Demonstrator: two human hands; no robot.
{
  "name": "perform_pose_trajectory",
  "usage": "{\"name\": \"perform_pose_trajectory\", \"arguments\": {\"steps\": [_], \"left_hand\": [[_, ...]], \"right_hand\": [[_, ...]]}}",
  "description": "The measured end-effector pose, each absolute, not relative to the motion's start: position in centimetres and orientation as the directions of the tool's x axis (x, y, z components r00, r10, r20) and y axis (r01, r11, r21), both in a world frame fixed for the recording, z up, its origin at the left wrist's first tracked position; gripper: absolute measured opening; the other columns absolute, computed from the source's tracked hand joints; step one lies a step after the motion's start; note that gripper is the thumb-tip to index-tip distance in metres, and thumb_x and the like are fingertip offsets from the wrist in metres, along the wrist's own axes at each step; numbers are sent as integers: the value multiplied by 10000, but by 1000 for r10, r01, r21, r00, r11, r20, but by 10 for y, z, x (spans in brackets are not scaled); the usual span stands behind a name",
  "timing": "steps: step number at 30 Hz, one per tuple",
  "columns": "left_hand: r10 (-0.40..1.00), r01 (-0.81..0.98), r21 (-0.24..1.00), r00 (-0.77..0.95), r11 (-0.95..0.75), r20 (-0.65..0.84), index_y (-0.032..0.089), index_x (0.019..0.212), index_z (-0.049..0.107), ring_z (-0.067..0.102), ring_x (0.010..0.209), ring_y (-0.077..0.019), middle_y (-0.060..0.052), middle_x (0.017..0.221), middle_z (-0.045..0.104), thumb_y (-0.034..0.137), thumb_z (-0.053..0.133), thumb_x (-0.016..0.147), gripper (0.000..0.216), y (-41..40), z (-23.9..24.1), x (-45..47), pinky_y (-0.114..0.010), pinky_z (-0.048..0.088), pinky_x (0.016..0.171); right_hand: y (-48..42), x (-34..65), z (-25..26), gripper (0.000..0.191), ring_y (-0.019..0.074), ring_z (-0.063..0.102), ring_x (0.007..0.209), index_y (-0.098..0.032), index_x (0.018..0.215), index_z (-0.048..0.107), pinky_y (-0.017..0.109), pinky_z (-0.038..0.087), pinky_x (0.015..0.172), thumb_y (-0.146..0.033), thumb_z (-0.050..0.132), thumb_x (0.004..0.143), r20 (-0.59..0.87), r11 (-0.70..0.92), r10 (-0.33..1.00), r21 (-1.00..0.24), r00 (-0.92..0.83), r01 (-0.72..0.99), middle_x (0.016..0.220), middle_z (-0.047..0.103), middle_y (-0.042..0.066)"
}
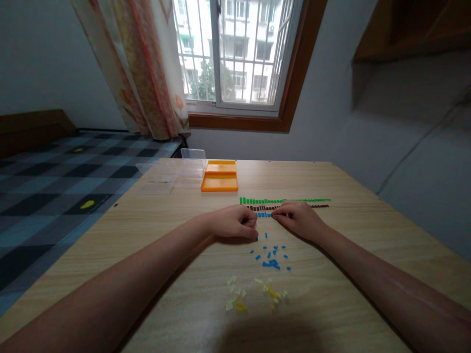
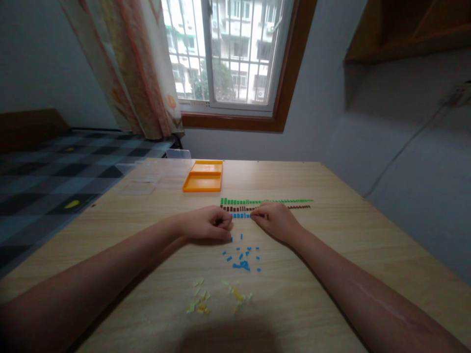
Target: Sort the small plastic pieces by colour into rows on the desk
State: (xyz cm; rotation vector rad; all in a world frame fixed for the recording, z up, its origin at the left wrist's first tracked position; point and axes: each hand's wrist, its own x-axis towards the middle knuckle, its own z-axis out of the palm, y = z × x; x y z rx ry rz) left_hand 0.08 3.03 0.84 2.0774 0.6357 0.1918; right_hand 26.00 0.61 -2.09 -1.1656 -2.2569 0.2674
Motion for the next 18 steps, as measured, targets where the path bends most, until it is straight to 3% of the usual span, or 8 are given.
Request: {"name": "perform_pose_trajectory", "arguments": {"steps": [5, 9, 18], "left_hand": [[584, 414, 787, 807, -458, -85, 205, 605, 343, 311, 541, -91, 66, 568, 362, 297, 660, 785, 376, 30, 5, 2, -280, 222, 518], [642, 478, 730, 764, -489, -71, 205, 595, 333, 292, 544, -95, 75, 548, 346, 312, 699, 758, 415, 27, 6, 5, -283, 213, 527], [665, 548, 641, 743, -537, -78, 202, 585, 356, 308, 550, -108, 81, 531, 349, 360, 737, 720, 434, 25, 9, 9, -283, 207, 544]], "right_hand": [[1, 261, -18, 183, 143, 599, 652, -176, 880, 793, 257, 436, 611, -247, 629, 916, 434, 617, 783, -449, -446, 646, 779, 712, 61], [-13, 259, -12, 179, 137, 587, 642, -178, 916, 795, 249, 413, 577, -234, 624, 914, 413, 705, 708, -457, -573, 543, 737, 684, 54], [-26, 249, -9, 197, 144, 605, 699, -199, 975, 796, 268, 430, 645, -222, 605, 933, 355, 771, 622, -431, -698, 469, 787, 680, 52]]}}
